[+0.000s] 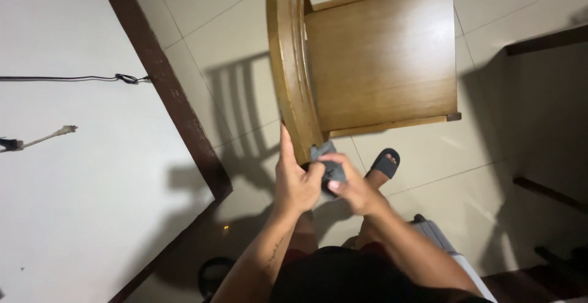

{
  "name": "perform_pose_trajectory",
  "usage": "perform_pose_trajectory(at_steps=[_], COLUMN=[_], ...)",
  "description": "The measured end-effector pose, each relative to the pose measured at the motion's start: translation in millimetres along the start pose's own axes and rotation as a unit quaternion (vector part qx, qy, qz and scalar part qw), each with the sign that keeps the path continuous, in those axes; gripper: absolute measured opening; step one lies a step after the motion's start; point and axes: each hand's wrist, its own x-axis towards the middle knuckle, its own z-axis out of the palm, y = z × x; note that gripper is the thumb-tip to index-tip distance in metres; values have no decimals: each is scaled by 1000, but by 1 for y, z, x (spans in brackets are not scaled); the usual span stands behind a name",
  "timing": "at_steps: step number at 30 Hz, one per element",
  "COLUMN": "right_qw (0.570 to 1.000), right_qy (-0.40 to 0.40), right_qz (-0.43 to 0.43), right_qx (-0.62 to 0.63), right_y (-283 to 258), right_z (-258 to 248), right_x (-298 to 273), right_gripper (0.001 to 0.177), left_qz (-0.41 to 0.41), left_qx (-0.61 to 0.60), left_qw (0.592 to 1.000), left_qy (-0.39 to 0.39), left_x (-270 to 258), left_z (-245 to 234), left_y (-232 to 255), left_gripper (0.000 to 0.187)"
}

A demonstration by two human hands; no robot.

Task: Cleaning a wooden chair by removing the cushion, spraying with cleaner, and wiping down all surfaces.

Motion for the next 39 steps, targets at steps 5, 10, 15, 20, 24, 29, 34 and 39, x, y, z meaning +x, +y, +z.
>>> perform_pose_trajectory(at_steps=[5,10,15,20,24,29,34,39], right_qw=[985,985,984,974,983,974,998,980], right_qy=[138,69,36,119,119,-2,-30,60], right_qz=[21,16,-35,-30,-38,-120,12,133], right_qx=[102,160,-169,-192,-133,-190,61,-134], right_y=[59,-32,-85,-112,-121,-73,-57,-87], right_z=[22,29,33,23,17,13,20,30], right_x=[-4,-3,86,220,237,109,65,137], right_gripper=[59,74,76,74,69,62,99,99], left_qz=[-90,-26,18,-21,-29,11,-19,16], left_qx=[115,89,-15,42,70,3,-81,11], left_qw=[989,994,999,999,997,998,995,999], left_qy=[12,63,48,19,28,61,52,27], left_x=[3,-5,-9,-9,-9,-5,-3,-5], left_z=[0,3,-1,-5,-2,-4,-2,-9], left_y=[8,-10,-23,-9,-8,10,5,-3], left_gripper=[88,76,99,112,113,126,145,159])
